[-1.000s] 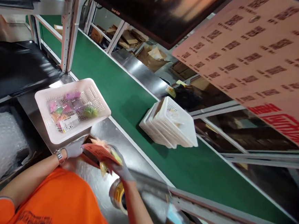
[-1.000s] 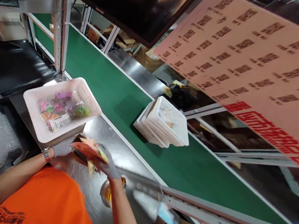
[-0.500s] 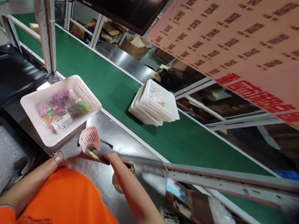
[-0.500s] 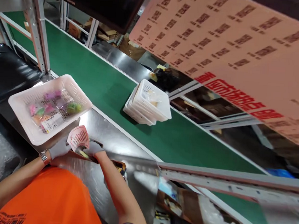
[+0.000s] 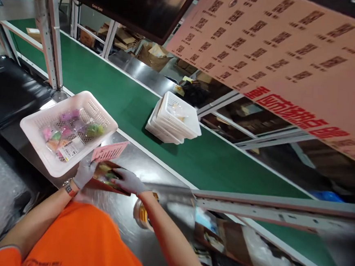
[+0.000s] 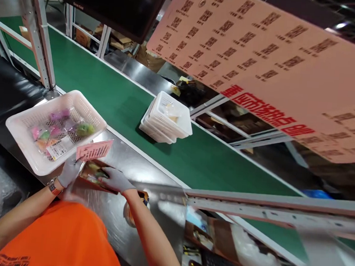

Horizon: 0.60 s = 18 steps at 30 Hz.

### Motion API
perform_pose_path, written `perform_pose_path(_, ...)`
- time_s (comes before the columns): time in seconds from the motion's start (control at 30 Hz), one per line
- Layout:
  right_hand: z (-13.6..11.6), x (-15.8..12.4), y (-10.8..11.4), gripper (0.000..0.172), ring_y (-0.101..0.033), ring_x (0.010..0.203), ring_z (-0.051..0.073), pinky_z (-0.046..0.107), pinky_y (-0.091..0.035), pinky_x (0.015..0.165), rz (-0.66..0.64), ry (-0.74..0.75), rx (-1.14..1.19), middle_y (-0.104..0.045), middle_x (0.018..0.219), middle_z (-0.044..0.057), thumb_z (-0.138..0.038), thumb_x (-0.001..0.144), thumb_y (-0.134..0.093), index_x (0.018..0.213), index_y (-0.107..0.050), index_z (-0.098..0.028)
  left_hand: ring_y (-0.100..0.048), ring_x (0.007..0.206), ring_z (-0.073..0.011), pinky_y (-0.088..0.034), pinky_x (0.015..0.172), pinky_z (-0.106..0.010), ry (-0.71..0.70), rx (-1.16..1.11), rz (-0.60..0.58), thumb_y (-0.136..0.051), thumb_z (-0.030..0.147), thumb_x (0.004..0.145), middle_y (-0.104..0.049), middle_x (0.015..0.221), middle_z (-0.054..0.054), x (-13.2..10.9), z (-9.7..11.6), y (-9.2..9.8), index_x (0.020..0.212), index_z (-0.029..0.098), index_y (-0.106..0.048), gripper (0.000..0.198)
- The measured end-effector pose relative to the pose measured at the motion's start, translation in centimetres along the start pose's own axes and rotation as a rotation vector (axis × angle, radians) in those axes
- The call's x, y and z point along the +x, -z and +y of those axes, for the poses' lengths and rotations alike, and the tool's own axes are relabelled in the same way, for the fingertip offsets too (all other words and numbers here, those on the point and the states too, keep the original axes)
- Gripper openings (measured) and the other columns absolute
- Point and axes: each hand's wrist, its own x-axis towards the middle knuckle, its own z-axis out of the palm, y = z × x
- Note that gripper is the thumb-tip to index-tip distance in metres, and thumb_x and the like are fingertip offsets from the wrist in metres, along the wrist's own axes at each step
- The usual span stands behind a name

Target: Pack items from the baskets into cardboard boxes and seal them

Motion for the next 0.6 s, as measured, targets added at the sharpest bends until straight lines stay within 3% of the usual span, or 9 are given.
perform_pose_path(0.1,-0.1,-2.3,0.5,0.039,-0.082,0.103,0.03,0.039,-0.063,0.093,0.179,0.05,0.023,-0.088,0.115,0.009,-0.05,0.1,-0.071,0.127,-0.082,-0.024,-0.075,0.138,-0.03,-0.056,0.128,-0.052,-0.172,-0.054,-0.065,-0.056,0.038,0.112,-0.084,0.14,-0.014,0.8,0.9,-0.4,0.129,0.02,-0.083,0.037)
perform_pose_path(0.17,0.3,-3.7,0.8,0.037,-0.081,0.098,0.03,0.043,-0.065,0.093,0.441,0.018,0.056,-0.086,0.105,0.009,-0.056,0.101,-0.07,0.118,-0.08,-0.024,-0.069,0.146,-0.0292,-0.053,0.132,-0.054,-0.274,-0.062,-0.185,-0.056,0.032,0.111,-0.085,0.137,-0.012,1.5,1.4,-0.5,0.12,0.023,-0.086,0.033)
perform_pose_path(0.23,0.8,-5.0,1.3,0.043,-0.079,0.115,0.035,0.052,-0.065,0.105,0.804,0.019,0.068,-0.084,0.119,0.014,-0.056,0.095,-0.079,0.124,-0.076,-0.024,-0.062,0.155,-0.0289,-0.048,0.136,-0.055,-0.326,-0.025,-0.298,-0.057,0.022,0.107,-0.084,0.139,-0.01,2.4,1.8,-0.6,0.117,0.025,-0.089,0.033)
perform_pose_path(0.27,1.1,-5.5,1.5,0.051,-0.077,0.125,0.037,0.055,-0.063,0.112,0.921,0.062,0.063,-0.081,0.131,0.017,-0.053,0.092,-0.083,0.133,-0.073,-0.023,-0.057,0.159,-0.029,-0.046,0.138,-0.055,-0.338,0.009,-0.358,-0.058,0.017,0.103,-0.083,0.143,-0.009,2.8,1.9,-0.6,0.118,0.026,-0.09,0.036)
perform_pose_path(0.3,1.2,-5.9,1.8,0.06,-0.074,0.132,0.038,0.057,-0.062,0.117,0.961,0.123,0.054,-0.078,0.14,0.018,-0.048,0.091,-0.085,0.143,-0.07,-0.023,-0.053,0.163,-0.0294,-0.043,0.14,-0.056,-0.346,0.044,-0.421,-0.059,0.012,0.098,-0.082,0.147,-0.008,3.2,2.0,-0.6,0.119,0.027,-0.091,0.041)
perform_pose_path(0.37,1.4,-6.4,2.1,0.062,-0.075,0.133,0.035,0.055,-0.062,0.117,0.864,0.231,0.016,-0.077,0.145,0.017,-0.035,0.094,-0.079,0.154,-0.066,-0.025,-0.046,0.169,-0.0307,-0.036,0.144,-0.057,-0.349,0.107,-0.544,-0.059,0.004,0.087,-0.08,0.152,-0.006,4.0,2.2,-0.7,0.122,0.027,-0.091,0.053)
perform_pose_path(0.47,1.5,-6.5,2.0,0.044,-0.082,0.115,0.03,0.044,-0.067,0.102,0.667,0.232,-0.058,-0.086,0.127,0.011,-0.019,0.097,-0.063,0.137,-0.079,-0.03,-0.04,0.173,-0.0329,-0.028,0.147,-0.06,-0.31,0.199,-0.628,-0.059,0.001,0.079,-0.075,0.161,-0.005,4.2,2.0,-1.0,0.127,0.027,-0.09,0.063)
perform_pose_path(0.53,1.7,-6.2,1.5,0.04,-0.084,0.107,0.028,0.04,-0.067,0.094,0.593,0.193,-0.111,-0.089,0.118,0.009,-0.016,0.099,-0.058,0.125,-0.084,-0.031,-0.036,0.176,-0.0354,-0.026,0.148,-0.061,-0.202,0.281,-0.544,-0.063,0.005,0.083,-0.061,0.176,-0.01,3.5,1.7,-1.1,0.149,0.022,-0.08,0.07)
perform_pose_path(0.6,1.9,-5.7,0.6,0.043,-0.085,0.108,0.027,0.038,-0.066,0.093,0.535,0.158,-0.188,-0.09,0.12,0.008,-0.015,0.1,-0.054,0.125,-0.085,-0.032,-0.034,0.177,-0.0409,-0.027,0.147,-0.061,-0.01,0.364,-0.408,-0.071,0.015,0.09,-0.048,0.184,-0.022,2.1,1.3,-1.3,0.171,0.01,-0.058,0.082)
